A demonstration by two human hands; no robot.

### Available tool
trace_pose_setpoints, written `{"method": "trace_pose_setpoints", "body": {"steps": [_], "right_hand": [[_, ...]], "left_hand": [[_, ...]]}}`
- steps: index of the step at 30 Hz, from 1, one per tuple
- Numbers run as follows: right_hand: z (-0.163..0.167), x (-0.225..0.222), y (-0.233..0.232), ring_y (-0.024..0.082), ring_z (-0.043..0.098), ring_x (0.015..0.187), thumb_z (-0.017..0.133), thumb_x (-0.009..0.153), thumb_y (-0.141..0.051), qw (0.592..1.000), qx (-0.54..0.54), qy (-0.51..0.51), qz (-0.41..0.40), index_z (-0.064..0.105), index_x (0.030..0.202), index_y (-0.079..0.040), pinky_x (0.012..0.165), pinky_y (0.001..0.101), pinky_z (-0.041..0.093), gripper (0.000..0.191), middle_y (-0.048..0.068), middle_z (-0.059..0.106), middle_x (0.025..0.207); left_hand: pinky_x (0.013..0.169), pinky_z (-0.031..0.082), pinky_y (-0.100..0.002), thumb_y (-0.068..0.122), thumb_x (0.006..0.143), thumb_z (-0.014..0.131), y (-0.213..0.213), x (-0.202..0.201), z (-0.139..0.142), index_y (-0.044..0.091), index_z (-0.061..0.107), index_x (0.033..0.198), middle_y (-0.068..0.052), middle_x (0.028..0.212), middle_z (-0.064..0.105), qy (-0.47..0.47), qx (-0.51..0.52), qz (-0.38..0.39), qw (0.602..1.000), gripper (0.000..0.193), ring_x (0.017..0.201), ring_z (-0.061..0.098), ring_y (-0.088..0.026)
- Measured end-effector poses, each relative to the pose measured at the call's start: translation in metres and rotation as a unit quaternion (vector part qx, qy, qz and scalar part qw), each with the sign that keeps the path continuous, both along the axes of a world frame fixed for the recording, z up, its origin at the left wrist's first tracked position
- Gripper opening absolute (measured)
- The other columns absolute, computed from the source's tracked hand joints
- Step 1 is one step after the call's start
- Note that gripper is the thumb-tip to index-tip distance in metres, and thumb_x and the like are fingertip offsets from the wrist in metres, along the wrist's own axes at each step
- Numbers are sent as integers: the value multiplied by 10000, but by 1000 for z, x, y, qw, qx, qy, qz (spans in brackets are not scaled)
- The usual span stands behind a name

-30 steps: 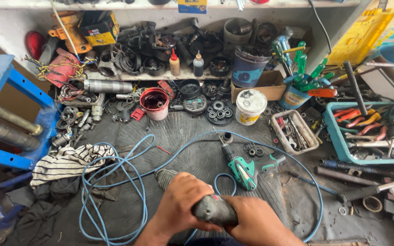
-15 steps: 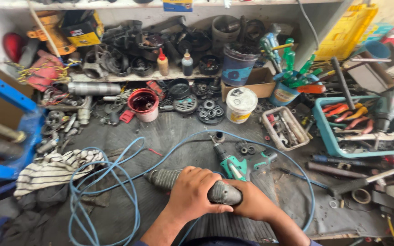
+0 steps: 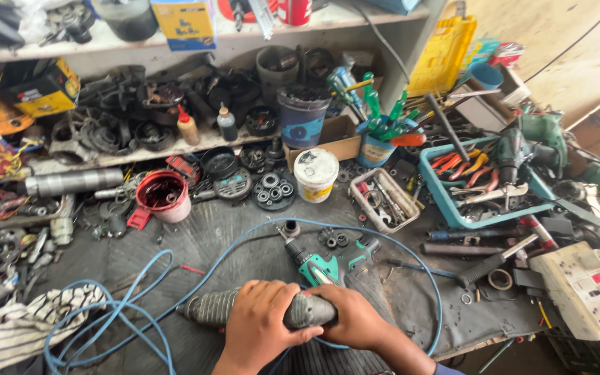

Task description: The person disassembles a pneumatic tool by removing a retaining ring and internal components. They wipe the tool body with a cloth and then use a screwdriver to manipulate the internal mechanism.

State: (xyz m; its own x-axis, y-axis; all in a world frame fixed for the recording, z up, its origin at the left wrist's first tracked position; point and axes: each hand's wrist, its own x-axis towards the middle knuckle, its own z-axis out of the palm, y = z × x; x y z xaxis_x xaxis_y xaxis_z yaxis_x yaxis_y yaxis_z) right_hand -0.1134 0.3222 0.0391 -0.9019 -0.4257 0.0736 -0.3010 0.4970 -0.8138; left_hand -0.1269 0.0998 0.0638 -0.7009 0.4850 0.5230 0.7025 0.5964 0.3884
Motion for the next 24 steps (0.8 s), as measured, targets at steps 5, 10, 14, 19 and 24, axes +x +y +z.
{"method": "trace_pose_setpoints", "body": {"steps": [5, 10, 14, 19, 24], "right_hand": [[26, -47, 70, 267, 714, 1110, 829, 755, -395, 998, 24, -12, -57, 726, 1246, -96, 955, 421, 550, 584, 113, 726, 1186], [61, -127, 146, 332, 663, 1001, 842, 891, -241, 827, 146, 320, -438, 678, 1220, -5, 897, 422, 538, 438, 162, 654, 1108], [71, -163, 178, 243, 700, 946, 845, 840, -235, 878, 115, 240, -398, 671, 1258, -13, 796, 364, 544, 504, 133, 678, 1129], [52, -192, 182, 181, 714, 992, 832, 878, -220, 891, 49, 243, -380, 725, 1203, -44, 791, 336, 549, 385, 93, 702, 1127], [56, -173, 191, 151, 618, 958, 553, 1133, -296, 826, -284, 323, -365, 543, 1256, -79, 699, 288, 476, 250, 83, 660, 1368]], "left_hand": [[847, 469, -444, 719, 720, 775, -9, 0, -12, 88, 657, 1029, -45, 919, 678, 35, 2, -32, 999, 712, 865, 657, -253], [852, 467, -438, 708, 746, 758, -21, 0, -13, 86, 658, 1043, -27, 954, 691, 52, 4, -50, 997, 696, 883, 658, -243], [863, 462, -452, 714, 710, 742, -18, -8, -5, 92, 673, 1028, -46, 916, 678, 5, -9, -40, 999, 702, 882, 653, -269], [876, 464, -451, 709, 707, 743, -16, -11, 6, 84, 678, 1032, -59, 897, 668, -48, -20, -26, 998, 708, 881, 644, -284], [887, 455, -452, 702, 687, 773, -16, -6, 11, 97, 679, 1027, -61, 929, 676, -36, -17, -22, 999, 701, 910, 641, -297]]}}
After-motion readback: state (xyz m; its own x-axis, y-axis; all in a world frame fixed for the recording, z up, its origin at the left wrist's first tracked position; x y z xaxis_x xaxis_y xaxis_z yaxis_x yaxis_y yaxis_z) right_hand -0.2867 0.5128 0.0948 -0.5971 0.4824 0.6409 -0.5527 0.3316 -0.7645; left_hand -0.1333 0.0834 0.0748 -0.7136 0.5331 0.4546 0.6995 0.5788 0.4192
